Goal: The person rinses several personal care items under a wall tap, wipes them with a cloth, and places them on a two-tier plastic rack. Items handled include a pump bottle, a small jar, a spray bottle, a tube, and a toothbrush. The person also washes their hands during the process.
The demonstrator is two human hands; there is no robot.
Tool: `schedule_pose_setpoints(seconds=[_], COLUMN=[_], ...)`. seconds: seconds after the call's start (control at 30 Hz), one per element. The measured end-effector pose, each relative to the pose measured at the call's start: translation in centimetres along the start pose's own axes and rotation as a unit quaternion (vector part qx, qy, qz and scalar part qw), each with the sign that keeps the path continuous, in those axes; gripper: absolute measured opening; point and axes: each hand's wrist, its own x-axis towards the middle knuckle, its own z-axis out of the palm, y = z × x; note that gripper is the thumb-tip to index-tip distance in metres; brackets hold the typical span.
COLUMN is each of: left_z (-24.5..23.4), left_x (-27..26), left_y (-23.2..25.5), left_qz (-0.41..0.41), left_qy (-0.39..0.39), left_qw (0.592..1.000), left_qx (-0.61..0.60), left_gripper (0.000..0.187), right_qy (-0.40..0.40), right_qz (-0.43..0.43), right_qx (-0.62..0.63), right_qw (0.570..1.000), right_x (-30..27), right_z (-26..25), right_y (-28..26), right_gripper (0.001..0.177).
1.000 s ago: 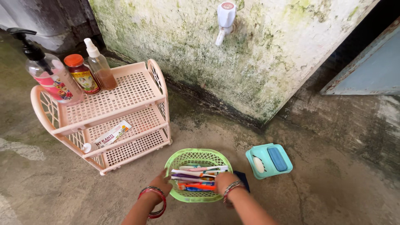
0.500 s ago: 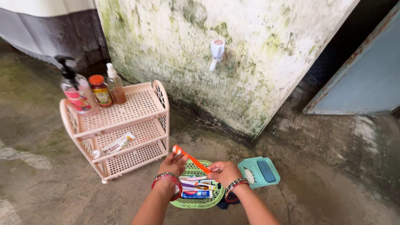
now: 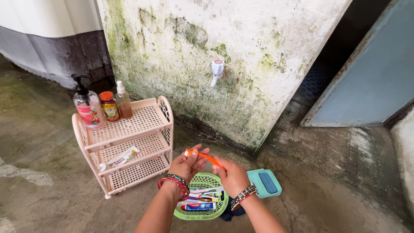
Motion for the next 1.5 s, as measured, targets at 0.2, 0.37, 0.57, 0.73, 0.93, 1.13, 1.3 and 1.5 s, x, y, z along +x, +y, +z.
schedule_pose_setpoints(seconds=[0.2,0.37,0.57,0.73,0.93,1.13,1.3,1.5], left_z=[-1.7,-5.4,-9.3,-6.2,-0.9,0.6,0.6,0.3], left_x=[-2.3,-4.1,-1.7,-1.8,-2.1,-1.5,0.8,0.2], left_y=[0.9,1.3,-0.9,-1.2,1.5,2.3,-1.4,-0.8], left_qz=[0.017,-0.067,0.018,0.0,0.055,0.105,0.173,0.145], left_qy=[0.131,0.225,0.208,0.21,0.166,0.053,0.118,0.12], left_qw=[0.981,0.842,0.784,0.882,0.978,0.993,0.975,0.978], left_qx=[0.142,0.486,0.584,0.423,0.112,0.033,0.071,0.094], left_gripper=[0.027,0.028,0.031,0.031,0.036,0.038,0.04,0.037], right_qy=[0.059,0.096,0.086,-0.018,-0.139,-0.17,-0.151,-0.134], right_qz=[-0.087,-0.056,-0.042,0.174,0.151,0.19,0.163,0.224], right_qx=[-0.126,-0.149,-0.192,0.05,0.348,0.461,0.478,0.461], right_qw=[0.986,0.983,0.977,0.983,0.915,0.85,0.85,0.848], right_x=[-1.6,-1.1,0.2,0.5,0.8,-0.1,-0.7,-1.4], right_z=[2.3,3.8,3.3,3.4,5.3,7.3,8.4,9.5], right_y=[0.6,1.2,5.3,3.6,2.9,3.1,2.4,3.0], right_gripper=[0.039,0.038,0.042,0.044,0.04,0.044,0.043,0.037])
